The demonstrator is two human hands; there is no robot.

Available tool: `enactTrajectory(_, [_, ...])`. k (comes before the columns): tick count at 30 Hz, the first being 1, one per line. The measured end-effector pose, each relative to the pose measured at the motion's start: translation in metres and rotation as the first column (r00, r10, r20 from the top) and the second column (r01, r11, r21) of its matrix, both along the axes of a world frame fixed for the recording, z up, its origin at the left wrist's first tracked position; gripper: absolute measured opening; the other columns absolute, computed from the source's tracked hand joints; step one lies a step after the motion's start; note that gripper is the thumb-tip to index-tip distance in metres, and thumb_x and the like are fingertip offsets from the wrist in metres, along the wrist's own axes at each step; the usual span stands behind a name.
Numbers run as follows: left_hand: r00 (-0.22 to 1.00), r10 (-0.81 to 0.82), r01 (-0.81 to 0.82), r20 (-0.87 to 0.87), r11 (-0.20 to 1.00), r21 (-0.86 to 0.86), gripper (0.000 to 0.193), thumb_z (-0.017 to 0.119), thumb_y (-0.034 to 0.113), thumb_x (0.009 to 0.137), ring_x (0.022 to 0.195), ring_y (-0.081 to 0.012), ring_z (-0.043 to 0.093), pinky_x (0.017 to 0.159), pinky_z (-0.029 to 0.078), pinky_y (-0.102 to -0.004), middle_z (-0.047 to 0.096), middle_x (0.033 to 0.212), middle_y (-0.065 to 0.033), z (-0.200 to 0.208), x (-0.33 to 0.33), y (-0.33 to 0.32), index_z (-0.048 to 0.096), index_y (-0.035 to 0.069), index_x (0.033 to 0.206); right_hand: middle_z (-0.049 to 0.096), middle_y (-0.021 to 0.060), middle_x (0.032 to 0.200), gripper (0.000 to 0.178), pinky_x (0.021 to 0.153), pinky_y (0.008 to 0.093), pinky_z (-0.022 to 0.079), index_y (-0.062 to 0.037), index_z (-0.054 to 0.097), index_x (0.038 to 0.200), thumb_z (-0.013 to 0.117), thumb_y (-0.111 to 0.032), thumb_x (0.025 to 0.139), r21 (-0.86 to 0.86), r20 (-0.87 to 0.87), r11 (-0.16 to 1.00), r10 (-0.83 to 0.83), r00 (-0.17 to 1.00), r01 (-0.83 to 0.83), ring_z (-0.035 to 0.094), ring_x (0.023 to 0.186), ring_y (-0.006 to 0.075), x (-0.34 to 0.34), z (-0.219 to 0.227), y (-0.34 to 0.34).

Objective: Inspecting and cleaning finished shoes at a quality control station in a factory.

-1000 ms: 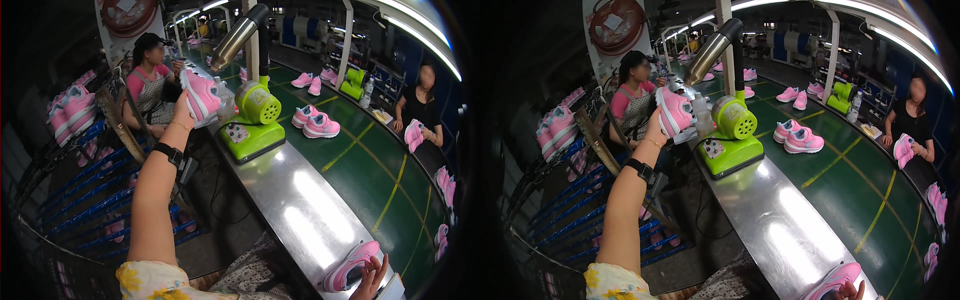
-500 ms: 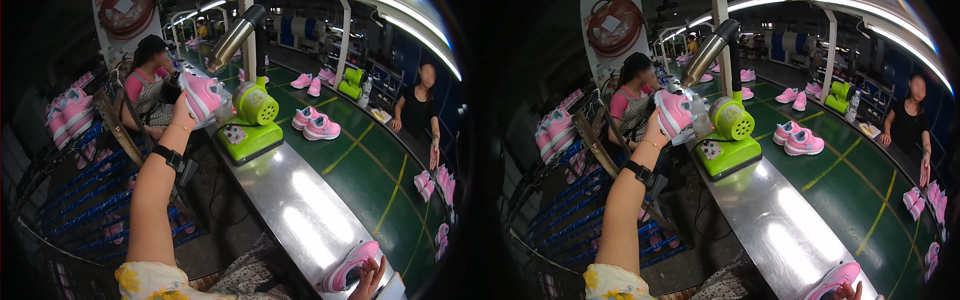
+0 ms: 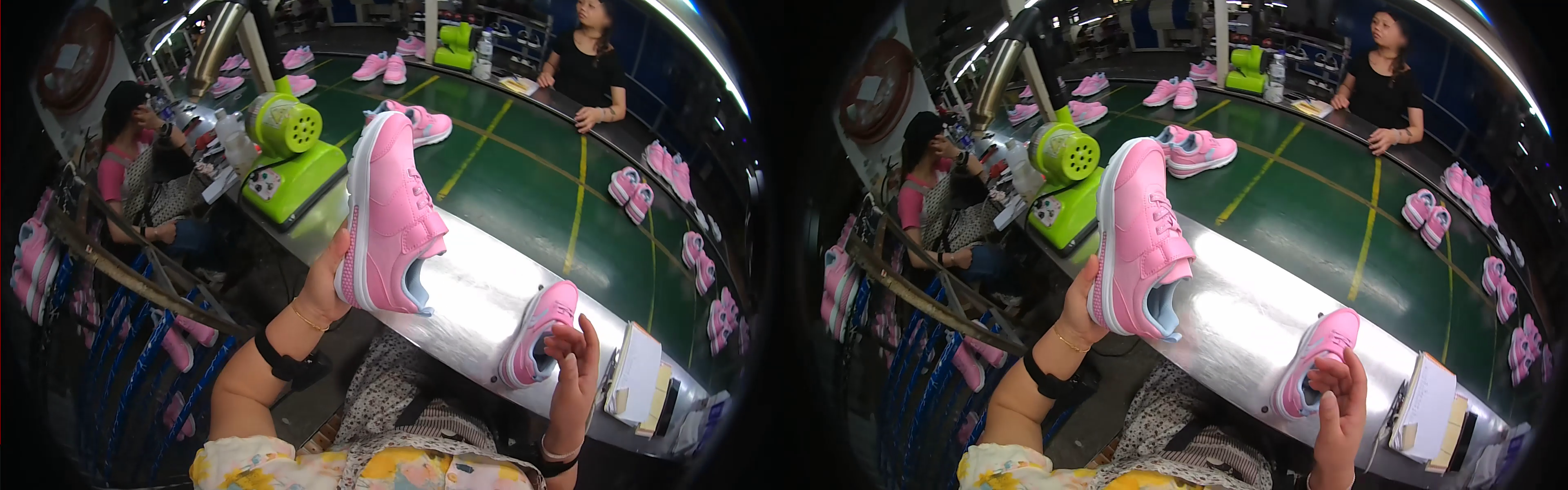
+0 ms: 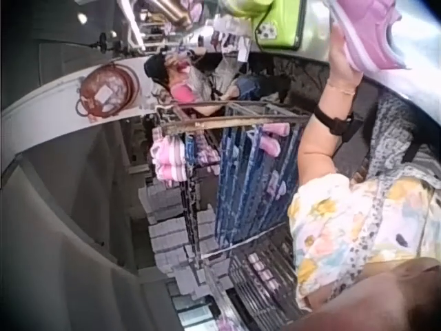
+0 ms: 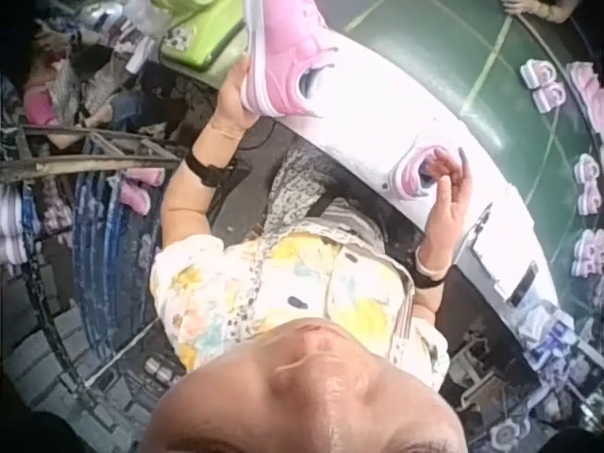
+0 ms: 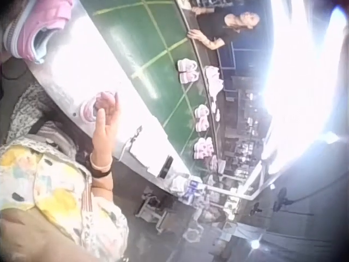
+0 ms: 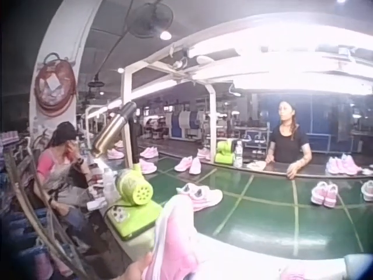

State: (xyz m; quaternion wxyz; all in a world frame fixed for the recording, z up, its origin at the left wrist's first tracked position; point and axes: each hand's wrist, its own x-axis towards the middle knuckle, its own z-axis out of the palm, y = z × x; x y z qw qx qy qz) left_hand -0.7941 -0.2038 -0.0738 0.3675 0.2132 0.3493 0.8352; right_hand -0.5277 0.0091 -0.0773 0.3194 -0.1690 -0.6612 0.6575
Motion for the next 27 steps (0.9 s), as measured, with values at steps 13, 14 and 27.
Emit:
enactTrajectory(13, [0.825, -0.559, 0.556, 0.083, 0.829, 0.063, 0.066, 0.037, 0.042, 0.096, 0.132, -0.0242, 0.033, 0.108, 0.029, -0.0367, 0.027, 0.145, -0.0131, -0.021, 0.122, 0.132, 0.012, 0.005, 0.145, 0.048, 0.0135, 0.126, 0.052, 0.096, 0.0306, 0.039, 0.0001, 0.028, 0.138, 0.048, -0.002, 0.090, -0.165, -0.186, 0.985, 0.024, 0.982, -0.055, 0.050, 0.111, 0.0174, 0.036, 0.003, -0.001])
enactTrajectory(14, [0.843, -0.524, 0.519, -0.121, 0.852, -0.074, 0.065, 0.034, 0.043, 0.097, 0.131, -0.0243, 0.034, 0.108, 0.028, -0.0356, 0.029, 0.144, -0.0141, -0.029, 0.127, 0.139, 0.014, 0.003, 0.145, 0.048, 0.0125, 0.127, 0.051, 0.095, 0.0300, 0.039, -0.0005, 0.028, 0.138, 0.048, -0.002, 0.091, -0.220, -0.069, 0.975, -0.059, 0.996, 0.043, 0.050, 0.112, 0.0169, 0.041, -0.001, 0.001])
enactTrajectory(27, [0.808, -0.488, 0.146, -0.329, 0.708, -0.691, 0.047, 0.054, 0.020, 0.092, 0.109, -0.0155, 0.048, 0.094, 0.039, -0.0283, 0.048, 0.124, -0.0102, -0.081, 0.112, 0.138, 0.041, 0.006, 0.136, 0.061, 0.0137, 0.100, 0.046, 0.072, 0.0275, 0.047, -0.0016, 0.046, 0.129, 0.056, -0.011, 0.085, 0.196, 0.661, 0.944, -0.327, 0.675, 0.265, 0.061, 0.077, 0.0165, 0.094, -0.042, 0.069])
